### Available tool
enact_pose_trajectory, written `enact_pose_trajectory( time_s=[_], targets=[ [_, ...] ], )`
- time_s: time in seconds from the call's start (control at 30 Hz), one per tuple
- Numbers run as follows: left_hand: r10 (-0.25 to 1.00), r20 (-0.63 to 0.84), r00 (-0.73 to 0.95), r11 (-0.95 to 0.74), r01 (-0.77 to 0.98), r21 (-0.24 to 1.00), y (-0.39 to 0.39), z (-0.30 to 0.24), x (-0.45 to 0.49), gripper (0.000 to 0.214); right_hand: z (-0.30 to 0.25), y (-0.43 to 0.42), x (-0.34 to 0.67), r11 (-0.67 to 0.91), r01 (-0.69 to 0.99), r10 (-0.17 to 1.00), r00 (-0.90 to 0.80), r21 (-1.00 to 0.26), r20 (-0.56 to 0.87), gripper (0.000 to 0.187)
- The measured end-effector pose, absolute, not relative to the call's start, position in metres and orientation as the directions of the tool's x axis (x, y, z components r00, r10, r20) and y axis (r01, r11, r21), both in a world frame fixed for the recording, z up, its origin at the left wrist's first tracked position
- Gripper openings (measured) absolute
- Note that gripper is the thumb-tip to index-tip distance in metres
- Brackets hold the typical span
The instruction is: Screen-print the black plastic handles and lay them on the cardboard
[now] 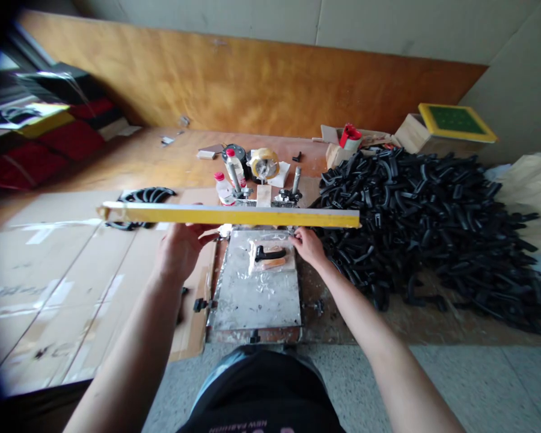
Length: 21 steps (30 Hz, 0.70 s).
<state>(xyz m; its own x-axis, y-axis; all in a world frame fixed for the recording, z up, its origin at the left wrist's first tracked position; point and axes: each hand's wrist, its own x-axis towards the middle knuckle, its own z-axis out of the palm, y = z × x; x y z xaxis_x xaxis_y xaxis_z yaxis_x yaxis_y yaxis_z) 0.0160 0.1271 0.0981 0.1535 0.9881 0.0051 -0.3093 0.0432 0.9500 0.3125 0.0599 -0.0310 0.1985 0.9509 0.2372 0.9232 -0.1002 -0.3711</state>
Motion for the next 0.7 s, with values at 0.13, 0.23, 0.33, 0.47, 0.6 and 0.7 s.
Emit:
enact_pose_trajectory(
  time_s=[0.13, 0.23, 0.33, 0.47, 0.6, 0.7],
  targets=[
    [0.982, -0.165, 0.090, 0.185, -0.309, 0.933, 0.106, 0.063, 0.028, 0.051, -0.050, 0.047, 0.264, 0.101, 0.915, 0.982, -0.029, -0.390, 0.185, 0.033],
    [0.807, -0.494, 0.325, 0.556, -0.133, 0.821, 0.065, 0.020, 0.035, 0.051, -0.044, 0.036, 0.229, 0.058, 0.937, 0.973, 0.025, -0.346, 0.230, 0.014],
    [0.683, -0.616, 0.392, 0.702, -0.119, 0.702, 0.026, -0.014, 0.034, 0.044, -0.036, 0.016, 0.192, 0.274, 0.919, 0.928, -0.175, -0.284, 0.330, 0.016],
    [0.742, -0.637, 0.210, 0.669, -0.163, 0.725, 0.002, -0.043, -0.018, 0.045, -0.034, -0.007, 0.193, 0.481, 0.835, 0.874, -0.434, -0.266, 0.216, 0.019],
    [0.781, -0.574, -0.248, 0.573, -0.084, 0.815, 0.002, -0.077, -0.122, 0.042, -0.039, -0.017, 0.279, -0.043, 0.985, 0.997, 0.053, -0.169, 0.054, 0.017],
    [0.674, -0.589, -0.445, 0.702, 0.141, 0.698, 0.008, -0.103, -0.185, 0.033, -0.052, -0.023, 0.342, -0.303, 0.953, 0.953, 0.302, -0.024, -0.019, 0.016]
  ],
)
